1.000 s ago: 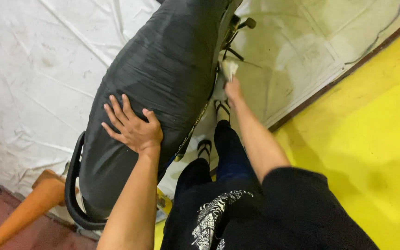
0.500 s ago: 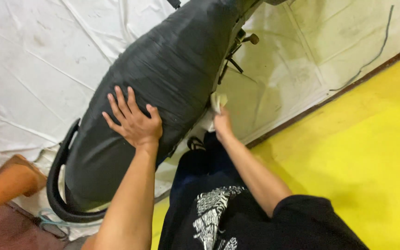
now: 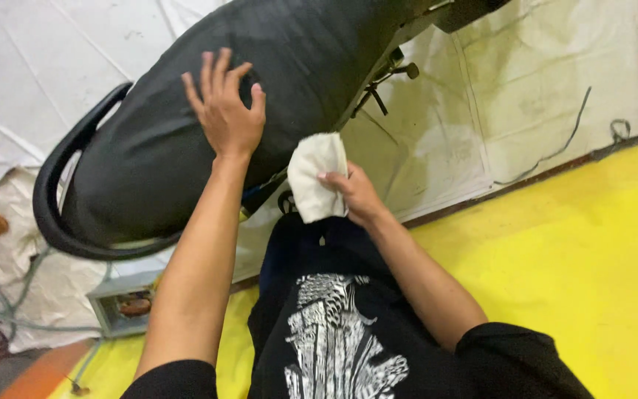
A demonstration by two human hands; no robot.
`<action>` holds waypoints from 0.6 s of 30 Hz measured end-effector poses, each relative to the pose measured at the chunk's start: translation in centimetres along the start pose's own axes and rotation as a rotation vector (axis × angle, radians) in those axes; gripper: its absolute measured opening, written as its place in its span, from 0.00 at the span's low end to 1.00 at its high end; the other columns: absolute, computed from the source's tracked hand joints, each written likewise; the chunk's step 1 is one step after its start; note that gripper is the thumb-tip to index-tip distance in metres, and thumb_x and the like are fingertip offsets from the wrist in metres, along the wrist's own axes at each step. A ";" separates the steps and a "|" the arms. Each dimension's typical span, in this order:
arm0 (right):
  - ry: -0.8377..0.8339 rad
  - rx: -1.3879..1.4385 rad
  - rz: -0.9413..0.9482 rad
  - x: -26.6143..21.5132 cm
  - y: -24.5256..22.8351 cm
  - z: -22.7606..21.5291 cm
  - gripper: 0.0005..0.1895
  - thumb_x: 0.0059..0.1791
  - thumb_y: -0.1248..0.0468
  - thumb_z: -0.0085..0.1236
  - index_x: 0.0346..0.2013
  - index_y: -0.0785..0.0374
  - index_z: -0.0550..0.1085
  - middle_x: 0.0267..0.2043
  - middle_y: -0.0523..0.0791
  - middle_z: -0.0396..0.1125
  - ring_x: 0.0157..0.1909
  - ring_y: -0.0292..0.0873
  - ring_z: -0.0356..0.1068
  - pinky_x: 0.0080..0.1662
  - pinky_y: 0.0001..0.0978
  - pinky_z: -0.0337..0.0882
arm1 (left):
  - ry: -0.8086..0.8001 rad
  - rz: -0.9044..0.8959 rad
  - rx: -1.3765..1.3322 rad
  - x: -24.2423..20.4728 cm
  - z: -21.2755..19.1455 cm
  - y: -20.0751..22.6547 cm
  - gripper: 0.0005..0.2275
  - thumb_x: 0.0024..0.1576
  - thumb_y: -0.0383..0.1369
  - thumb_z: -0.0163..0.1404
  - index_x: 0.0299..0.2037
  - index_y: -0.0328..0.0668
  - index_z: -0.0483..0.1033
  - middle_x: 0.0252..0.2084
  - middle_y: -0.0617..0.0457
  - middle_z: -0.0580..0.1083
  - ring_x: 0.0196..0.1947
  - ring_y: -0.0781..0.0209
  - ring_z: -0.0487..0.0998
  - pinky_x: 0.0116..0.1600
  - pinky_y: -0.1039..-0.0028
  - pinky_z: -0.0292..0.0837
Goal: The person wipes the black motorcycle seat with a white cloth, moving along the sides and top surface. They fold the cloth and continue wiping different sections of the seat while standing in a workshop.
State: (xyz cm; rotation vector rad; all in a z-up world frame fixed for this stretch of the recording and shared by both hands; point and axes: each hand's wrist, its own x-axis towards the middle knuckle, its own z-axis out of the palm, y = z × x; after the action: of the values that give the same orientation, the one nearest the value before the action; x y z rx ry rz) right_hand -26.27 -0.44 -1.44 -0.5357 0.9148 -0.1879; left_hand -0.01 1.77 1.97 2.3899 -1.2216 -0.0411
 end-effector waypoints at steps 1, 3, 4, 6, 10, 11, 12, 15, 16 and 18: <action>-0.013 -0.015 0.005 -0.5 -1.4 0.5 0.19 0.48 0.71 0.57 0.50 0.76 0.64 0.37 0.54 0.68 0.32 0.50 0.74 0.31 0.35 0.80 | 0.013 -0.016 0.004 -0.5 -1.2 0.6 0.12 0.61 0.37 0.55 0.54 0.50 0.78 0.69 0.53 0.66 0.73 0.51 0.54 0.74 0.45 0.31; 0.027 -0.169 -0.064 -2.2 -2.8 2.0 0.22 0.45 0.71 0.62 0.51 0.77 0.68 0.40 0.55 0.71 0.34 0.51 0.76 0.35 0.37 0.81 | 0.117 -0.055 -0.614 -3.2 -4.4 1.0 0.08 0.63 0.31 0.47 0.48 0.39 0.76 0.45 0.52 0.78 0.46 0.56 0.76 0.54 0.65 0.68; 0.005 -0.191 -0.070 -3.1 -2.7 3.2 0.22 0.45 0.71 0.62 0.51 0.77 0.68 0.40 0.55 0.71 0.34 0.51 0.76 0.35 0.37 0.81 | 0.148 -0.060 -0.610 -5.8 -4.8 0.7 0.08 0.63 0.31 0.47 0.48 0.39 0.76 0.45 0.52 0.78 0.46 0.56 0.76 0.54 0.65 0.68; 0.059 -0.185 -0.201 -5.1 -2.5 5.5 0.19 0.36 0.72 0.71 0.41 0.62 0.79 0.34 0.50 0.77 0.34 0.46 0.79 0.36 0.39 0.80 | -0.009 -0.235 -1.132 -10.9 -5.2 0.5 0.16 0.65 0.38 0.51 0.60 0.39 0.72 0.52 0.41 0.77 0.54 0.48 0.79 0.64 0.55 0.69; -0.061 -0.281 -0.188 -7.6 -1.0 8.5 0.20 0.37 0.71 0.72 0.43 0.59 0.79 0.37 0.47 0.77 0.37 0.44 0.79 0.40 0.39 0.79 | -0.299 -0.571 -1.357 -21.9 -5.6 0.1 0.26 0.59 0.47 0.58 0.63 0.46 0.71 0.57 0.46 0.75 0.57 0.53 0.76 0.63 0.57 0.70; -0.165 -0.422 -0.162 -8.3 -1.0 9.3 0.25 0.38 0.71 0.72 0.49 0.59 0.77 0.41 0.48 0.76 0.43 0.45 0.77 0.44 0.42 0.79 | -0.321 -0.742 -1.427 -24.3 -4.4 -0.3 0.22 0.59 0.45 0.58 0.59 0.44 0.75 0.51 0.45 0.78 0.50 0.53 0.79 0.58 0.56 0.74; -0.266 -0.564 -0.134 -8.9 -1.0 10.0 0.29 0.38 0.70 0.72 0.54 0.58 0.76 0.46 0.49 0.76 0.48 0.47 0.75 0.48 0.46 0.78 | -0.344 -0.918 -1.499 -26.7 -3.1 -0.7 0.18 0.59 0.43 0.59 0.54 0.42 0.78 0.45 0.45 0.80 0.43 0.53 0.82 0.54 0.56 0.78; -0.439 -0.999 -0.229 -7.4 0.9 10.5 0.50 0.42 0.62 0.73 0.75 0.51 0.58 0.64 0.61 0.64 0.67 0.61 0.64 0.64 0.57 0.65 | 0.060 -1.130 -1.590 -28.3 -2.7 0.2 0.13 0.61 0.36 0.57 0.53 0.42 0.79 0.43 0.48 0.81 0.40 0.59 0.83 0.50 0.62 0.80; -0.460 -1.019 -0.224 -7.5 0.0 11.3 0.50 0.42 0.62 0.73 0.75 0.51 0.58 0.64 0.61 0.64 0.67 0.61 0.64 0.64 0.57 0.65 | 0.091 -1.135 -1.602 -27.5 -4.1 1.0 0.13 0.61 0.36 0.57 0.53 0.42 0.79 0.43 0.48 0.81 0.40 0.59 0.83 0.50 0.62 0.80; -0.554 -1.264 -0.159 -7.5 -1.7 12.8 0.49 0.46 0.62 0.65 0.78 0.47 0.50 0.53 0.63 0.71 0.59 0.68 0.70 0.61 0.62 0.68 | 0.505 -1.267 -1.720 -25.9 -6.8 2.7 0.17 0.60 0.36 0.58 0.57 0.39 0.75 0.48 0.43 0.79 0.48 0.53 0.80 0.56 0.53 0.76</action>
State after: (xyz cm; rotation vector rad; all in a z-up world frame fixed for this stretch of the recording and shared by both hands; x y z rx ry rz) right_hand -20.51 5.55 10.99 -1.7295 0.3434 0.4306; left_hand -16.24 23.03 4.65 1.0067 0.6460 -0.5481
